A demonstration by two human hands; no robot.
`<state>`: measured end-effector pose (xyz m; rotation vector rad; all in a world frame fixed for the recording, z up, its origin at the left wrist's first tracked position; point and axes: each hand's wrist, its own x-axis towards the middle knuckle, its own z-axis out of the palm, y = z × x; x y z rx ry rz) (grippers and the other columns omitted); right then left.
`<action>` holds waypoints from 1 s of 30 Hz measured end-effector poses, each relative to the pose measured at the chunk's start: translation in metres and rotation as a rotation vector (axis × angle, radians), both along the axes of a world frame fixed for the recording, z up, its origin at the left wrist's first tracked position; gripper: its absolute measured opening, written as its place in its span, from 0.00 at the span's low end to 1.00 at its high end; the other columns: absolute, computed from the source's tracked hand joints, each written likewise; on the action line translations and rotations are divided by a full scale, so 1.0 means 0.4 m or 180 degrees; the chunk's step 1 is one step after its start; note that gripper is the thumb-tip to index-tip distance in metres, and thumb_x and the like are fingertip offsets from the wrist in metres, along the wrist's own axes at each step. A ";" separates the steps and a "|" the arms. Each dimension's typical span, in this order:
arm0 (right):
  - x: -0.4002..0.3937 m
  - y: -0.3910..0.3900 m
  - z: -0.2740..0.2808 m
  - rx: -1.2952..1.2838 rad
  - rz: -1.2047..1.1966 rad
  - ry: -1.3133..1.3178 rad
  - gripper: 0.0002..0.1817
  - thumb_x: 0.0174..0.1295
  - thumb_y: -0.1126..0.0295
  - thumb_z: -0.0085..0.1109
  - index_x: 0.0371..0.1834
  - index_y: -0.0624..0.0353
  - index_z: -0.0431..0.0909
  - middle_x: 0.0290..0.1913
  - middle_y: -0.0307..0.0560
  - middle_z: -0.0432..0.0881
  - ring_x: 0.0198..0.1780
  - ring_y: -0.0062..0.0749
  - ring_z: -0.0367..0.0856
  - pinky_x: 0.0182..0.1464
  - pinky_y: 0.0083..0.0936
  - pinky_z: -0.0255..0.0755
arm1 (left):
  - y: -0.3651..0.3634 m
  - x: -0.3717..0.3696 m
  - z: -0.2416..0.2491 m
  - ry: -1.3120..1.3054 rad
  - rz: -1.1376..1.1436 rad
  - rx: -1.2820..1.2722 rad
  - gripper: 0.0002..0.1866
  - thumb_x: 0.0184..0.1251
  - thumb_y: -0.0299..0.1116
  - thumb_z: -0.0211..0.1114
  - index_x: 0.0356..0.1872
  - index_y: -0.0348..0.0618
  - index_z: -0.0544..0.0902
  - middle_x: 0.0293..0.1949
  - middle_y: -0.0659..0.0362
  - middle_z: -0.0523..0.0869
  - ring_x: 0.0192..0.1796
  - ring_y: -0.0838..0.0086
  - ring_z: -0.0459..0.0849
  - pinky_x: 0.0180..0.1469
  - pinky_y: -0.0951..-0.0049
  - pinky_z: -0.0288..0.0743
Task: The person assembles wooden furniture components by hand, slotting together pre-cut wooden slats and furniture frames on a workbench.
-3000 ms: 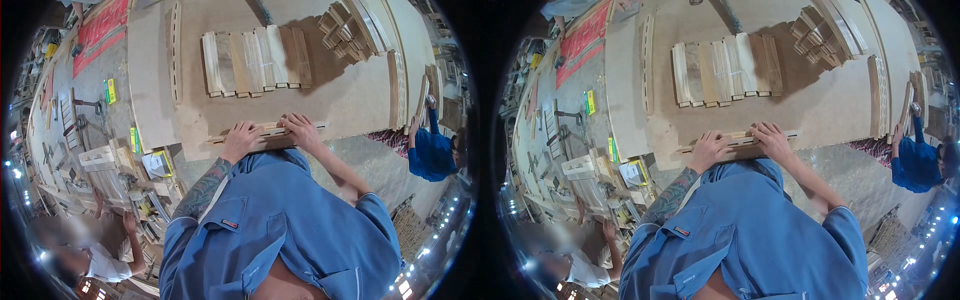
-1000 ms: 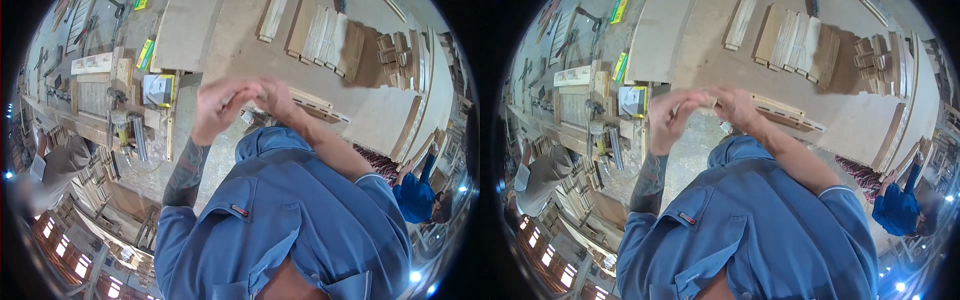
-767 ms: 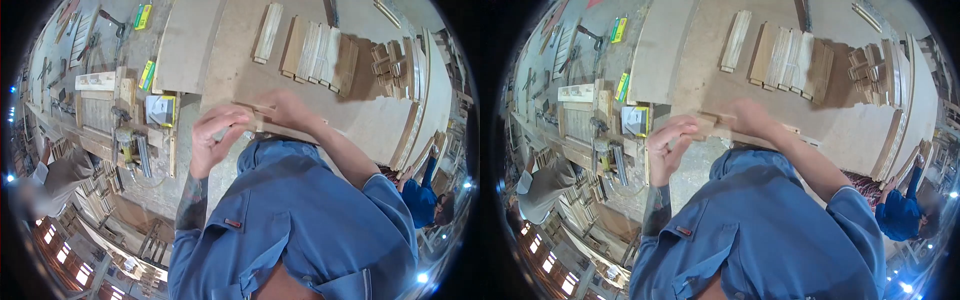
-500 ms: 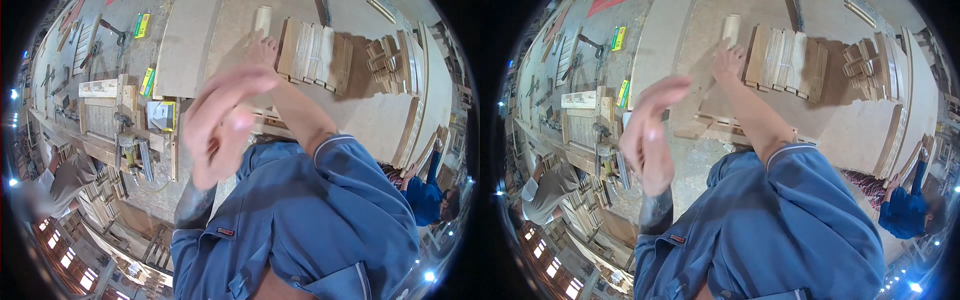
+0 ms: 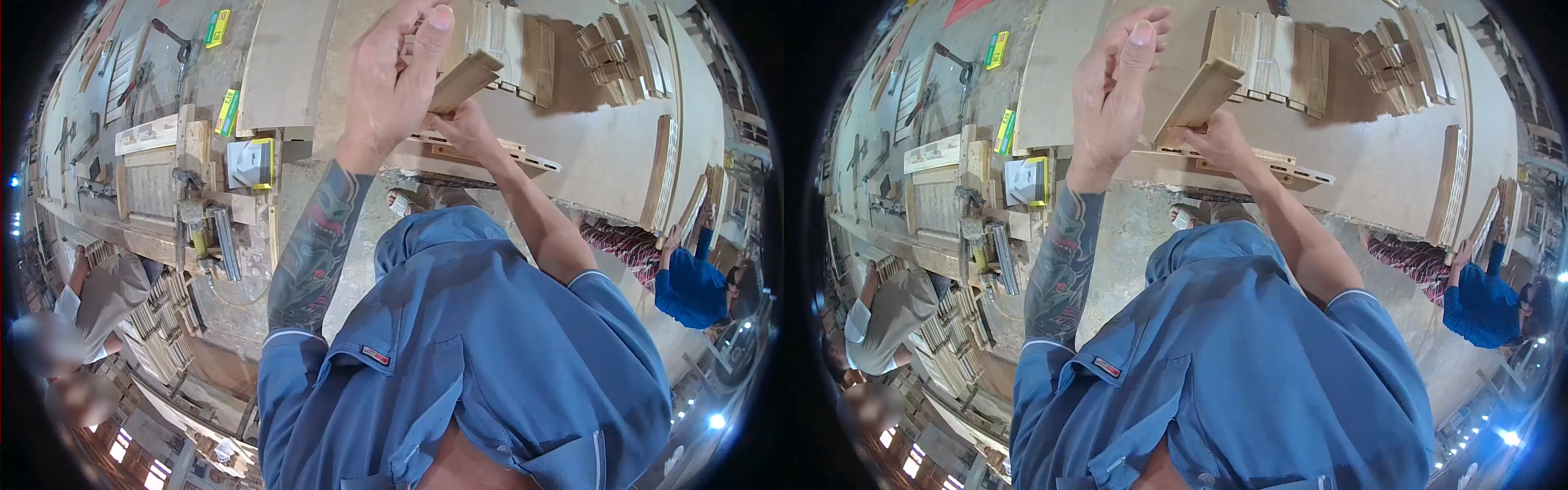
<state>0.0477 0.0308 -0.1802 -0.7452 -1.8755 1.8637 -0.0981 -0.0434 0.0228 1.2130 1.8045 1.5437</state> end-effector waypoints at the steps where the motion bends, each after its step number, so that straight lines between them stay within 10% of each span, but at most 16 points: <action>1: -0.001 -0.004 0.001 0.0100 0.0029 -0.0033 0.14 0.65 0.70 0.65 0.49 0.69 0.83 0.40 0.45 0.89 0.42 0.23 0.85 0.42 0.26 0.80 | 0.005 -0.001 -0.018 0.0044 0.0010 0.0183 0.26 0.78 0.49 0.54 0.58 0.33 0.80 0.51 0.46 0.86 0.53 0.64 0.84 0.57 0.70 0.74; 5: 0.017 -0.025 0.024 0.0498 0.0283 -0.0459 0.11 0.63 0.72 0.65 0.47 0.64 0.85 0.37 0.50 0.89 0.39 0.32 0.88 0.41 0.30 0.80 | 0.016 0.000 -0.049 0.0329 0.0077 0.0447 0.26 0.79 0.50 0.52 0.55 0.35 0.82 0.48 0.45 0.88 0.51 0.62 0.86 0.54 0.69 0.76; 8: 0.008 -0.068 0.022 0.1445 0.0170 -0.0139 0.14 0.58 0.70 0.68 0.49 0.52 0.86 0.36 0.63 0.85 0.36 0.61 0.83 0.37 0.42 0.79 | 0.005 0.001 -0.076 -0.0125 -0.0287 0.0103 0.25 0.79 0.51 0.53 0.57 0.38 0.83 0.51 0.54 0.87 0.50 0.75 0.83 0.52 0.73 0.75; 15: 0.039 -0.058 -0.015 0.1131 0.0285 -0.0543 0.14 0.58 0.68 0.66 0.48 0.55 0.82 0.39 0.59 0.85 0.47 0.57 0.84 0.48 0.47 0.78 | 0.011 0.048 -0.088 0.2424 -0.0706 -0.0783 0.22 0.73 0.51 0.59 0.51 0.43 0.85 0.46 0.54 0.87 0.45 0.64 0.86 0.46 0.62 0.79; 18: 0.015 0.154 0.096 0.1150 0.1153 -0.1572 0.26 0.65 0.54 0.58 0.61 0.58 0.75 0.60 0.61 0.79 0.62 0.57 0.77 0.63 0.47 0.71 | 0.026 0.054 -0.075 0.2438 -0.0690 -0.0979 0.21 0.70 0.51 0.61 0.47 0.44 0.86 0.42 0.56 0.86 0.43 0.57 0.85 0.44 0.59 0.78; 22: -0.160 0.241 -0.157 0.2570 -0.0528 -0.2860 0.38 0.67 0.54 0.51 0.79 0.56 0.53 0.79 0.66 0.52 0.77 0.62 0.54 0.75 0.55 0.49 | 0.029 0.067 -0.064 0.2520 -0.0735 -0.1315 0.20 0.69 0.51 0.62 0.47 0.45 0.86 0.41 0.57 0.86 0.43 0.59 0.86 0.44 0.60 0.78; 25: -0.221 0.162 -0.237 0.3512 -0.0446 -0.3069 0.39 0.67 0.57 0.50 0.80 0.56 0.49 0.77 0.70 0.54 0.76 0.61 0.58 0.74 0.53 0.51 | 0.033 0.065 -0.066 0.2511 -0.0803 -0.1328 0.20 0.69 0.52 0.62 0.46 0.45 0.87 0.41 0.56 0.86 0.43 0.59 0.86 0.43 0.60 0.78; 30: -0.154 0.159 -0.051 0.1704 -0.0165 -0.2502 0.31 0.62 0.65 0.59 0.70 0.58 0.67 0.61 0.63 0.76 0.62 0.54 0.76 0.60 0.47 0.72 | 0.020 0.072 -0.061 0.2337 -0.0681 -0.1191 0.21 0.70 0.53 0.61 0.46 0.44 0.86 0.40 0.53 0.87 0.42 0.56 0.87 0.42 0.58 0.79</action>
